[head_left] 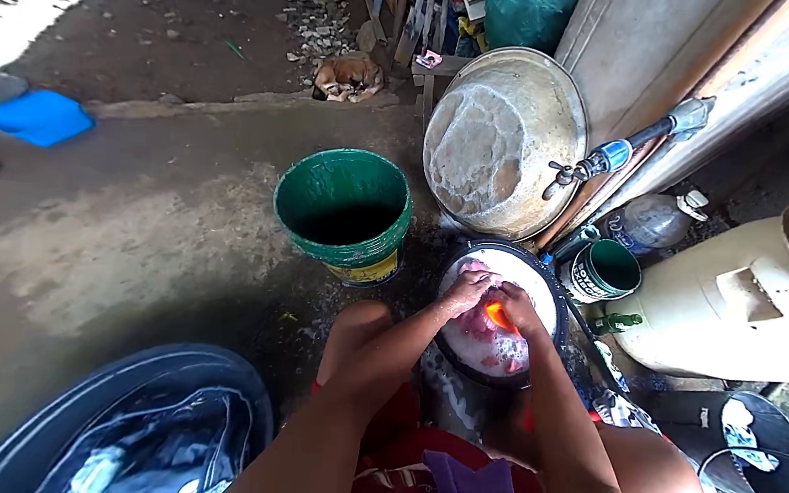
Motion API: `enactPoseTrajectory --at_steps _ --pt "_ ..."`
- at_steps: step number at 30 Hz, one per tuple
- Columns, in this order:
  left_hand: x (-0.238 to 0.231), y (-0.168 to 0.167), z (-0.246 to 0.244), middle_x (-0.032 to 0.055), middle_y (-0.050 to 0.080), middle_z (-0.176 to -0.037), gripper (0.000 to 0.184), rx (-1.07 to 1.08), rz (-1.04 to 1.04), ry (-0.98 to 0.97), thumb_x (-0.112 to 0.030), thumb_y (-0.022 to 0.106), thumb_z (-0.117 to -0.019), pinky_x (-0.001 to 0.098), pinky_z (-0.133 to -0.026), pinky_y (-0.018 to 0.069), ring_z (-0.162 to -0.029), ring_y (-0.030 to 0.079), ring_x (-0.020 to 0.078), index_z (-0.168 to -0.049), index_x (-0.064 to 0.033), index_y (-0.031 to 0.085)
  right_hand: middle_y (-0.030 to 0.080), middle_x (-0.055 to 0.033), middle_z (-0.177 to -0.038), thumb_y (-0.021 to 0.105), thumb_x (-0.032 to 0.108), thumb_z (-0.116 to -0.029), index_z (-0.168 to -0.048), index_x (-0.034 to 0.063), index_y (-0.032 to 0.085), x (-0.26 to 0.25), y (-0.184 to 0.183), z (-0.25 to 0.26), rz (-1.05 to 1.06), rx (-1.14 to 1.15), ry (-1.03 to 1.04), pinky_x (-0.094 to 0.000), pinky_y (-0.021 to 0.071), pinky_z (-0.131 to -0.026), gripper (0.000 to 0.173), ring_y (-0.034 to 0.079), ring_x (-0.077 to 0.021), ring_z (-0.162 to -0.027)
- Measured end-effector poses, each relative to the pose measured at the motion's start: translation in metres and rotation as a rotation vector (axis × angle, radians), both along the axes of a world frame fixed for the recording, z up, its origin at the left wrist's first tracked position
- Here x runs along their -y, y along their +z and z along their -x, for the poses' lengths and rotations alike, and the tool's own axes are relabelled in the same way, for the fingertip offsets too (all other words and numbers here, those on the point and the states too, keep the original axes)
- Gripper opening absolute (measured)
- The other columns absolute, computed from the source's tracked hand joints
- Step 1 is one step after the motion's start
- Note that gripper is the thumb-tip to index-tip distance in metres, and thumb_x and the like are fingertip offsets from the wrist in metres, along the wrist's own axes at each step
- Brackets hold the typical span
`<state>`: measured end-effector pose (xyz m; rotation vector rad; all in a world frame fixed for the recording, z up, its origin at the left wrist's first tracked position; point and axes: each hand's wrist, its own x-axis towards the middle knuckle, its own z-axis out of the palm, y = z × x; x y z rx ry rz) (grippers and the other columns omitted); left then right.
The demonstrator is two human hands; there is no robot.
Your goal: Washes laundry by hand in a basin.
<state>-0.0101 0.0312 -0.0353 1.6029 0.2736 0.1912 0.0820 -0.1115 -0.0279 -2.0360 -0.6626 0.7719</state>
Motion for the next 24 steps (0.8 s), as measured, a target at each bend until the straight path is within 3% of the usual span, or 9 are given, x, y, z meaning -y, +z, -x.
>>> enactPoseTrajectory --at_steps 2,5,8,11,13,17,20,22,24 --pt "-0.005 0.004 0.001 0.0106 0.072 -0.115 0.027 0.111 0.021 -0.009 -0.018 0.056 -0.1044 0.0296 -0.101 0.0502 -0.108 0.065 0.0103 -0.116 0.0006 0.072 0.071 -0.009 -0.094 0.054 0.018 -0.1015 -0.101 0.0011 0.072 -0.009 0.023 0.003 0.017 -0.002 -0.027 -0.0415 0.0538 -0.087 0.025 0.067 -0.0156 -0.091" --pt "-0.015 0.026 0.005 0.0108 0.071 -0.112 0.023 0.206 0.203 -0.028 -0.01 0.065 -0.0969 0.0305 -0.097 0.0529 -0.104 0.066 0.0113 -0.115 0.0043 0.069 0.064 -0.0006 -0.077 0.055 0.015 -0.1001 -0.082 0.0054 0.067 -0.016 0.061 0.009 -0.047 0.037 -0.104 -0.0334 0.0508 -0.072 0.024 0.061 -0.0083 -0.074" --pt "-0.029 0.035 0.011 0.0112 0.07 -0.107 0.026 0.197 0.179 -0.053 -0.004 0.071 -0.0905 0.03 -0.09 0.0555 -0.096 0.066 0.0117 -0.114 0.0065 0.067 0.065 -0.001 -0.075 0.054 0.011 -0.1 -0.079 0.0038 0.067 -0.023 0.088 0.013 -0.12 0.021 -0.196 -0.0308 0.0521 -0.066 0.026 0.061 -0.0086 -0.069" --pt "-0.034 0.031 0.014 0.0051 0.07 -0.095 0.022 0.159 0.139 -0.095 -0.01 0.073 -0.0893 0.0276 -0.082 0.0555 -0.085 0.065 0.0078 -0.105 0.0039 0.068 0.062 0.0008 -0.067 0.047 0.004 -0.1018 -0.076 0.0057 0.062 -0.027 0.114 0.021 -0.298 -0.088 -0.297 -0.0236 0.048 -0.053 0.03 0.057 -0.0062 -0.057" --pt "-0.036 0.028 0.013 0.0061 0.069 -0.097 0.024 0.108 0.081 -0.155 -0.014 0.072 -0.0921 0.0276 -0.082 0.0543 -0.085 0.064 0.0076 -0.107 0.0036 0.068 0.061 0.0024 -0.062 0.044 0.002 -0.1008 -0.073 0.0085 0.06 -0.023 0.131 0.026 -0.478 -0.136 -0.312 -0.02 0.0454 -0.048 0.033 0.054 -0.0041 -0.051" --pt "-0.037 0.022 0.017 0.0138 0.069 -0.116 0.028 -0.03 0.055 -0.275 -0.016 0.059 -0.1009 0.0347 -0.098 0.0503 -0.105 0.064 0.013 -0.118 0.0043 0.068 0.062 0.0061 -0.067 0.042 0.009 -0.0924 -0.07 0.0179 0.06 -0.004 0.145 0.02 -0.829 -0.193 -0.284 -0.0216 0.0524 -0.055 0.03 0.059 -0.0033 -0.059" --pt "-0.028 0.023 0.021 0.0131 0.062 -0.131 0.049 -0.099 0.288 -0.337 -0.035 0.036 -0.1098 0.037 -0.104 0.0469 -0.119 0.059 0.016 -0.141 -0.0001 0.052 0.062 0.0057 -0.066 0.044 0.012 -0.0911 -0.072 0.019 0.06 0.002 0.14 0.014 -1.01 -0.287 -0.292 -0.0218 0.0545 -0.056 0.026 0.062 -0.0035 -0.06" --pt "-0.025 0.025 0.025 0.0097 0.064 -0.124 0.048 -0.067 0.336 -0.388 -0.034 0.042 -0.1068 0.0343 -0.101 0.0494 -0.112 0.061 0.0126 -0.14 0.0004 0.05 0.064 0.0045 -0.067 0.045 0.013 -0.0912 -0.073 0.0185 0.062 0.005 0.13 0.01 -1.125 -0.368 -0.291 -0.0228 0.0556 -0.058 0.026 0.064 -0.0045 -0.062" --pt "-0.03 0.024 0.025 0.0055 0.069 -0.107 0.03 -0.029 0.297 -0.366 -0.018 0.06 -0.0994 0.0324 -0.093 0.0544 -0.098 0.066 0.0099 -0.122 0.0024 0.061 0.07 0.0005 -0.072 0.047 0.018 -0.0932 -0.076 0.017 0.065 0.012 0.114 0.001 -1.261 -0.475 -0.277 -0.0279 0.0599 -0.064 0.025 0.07 -0.0091 -0.07"
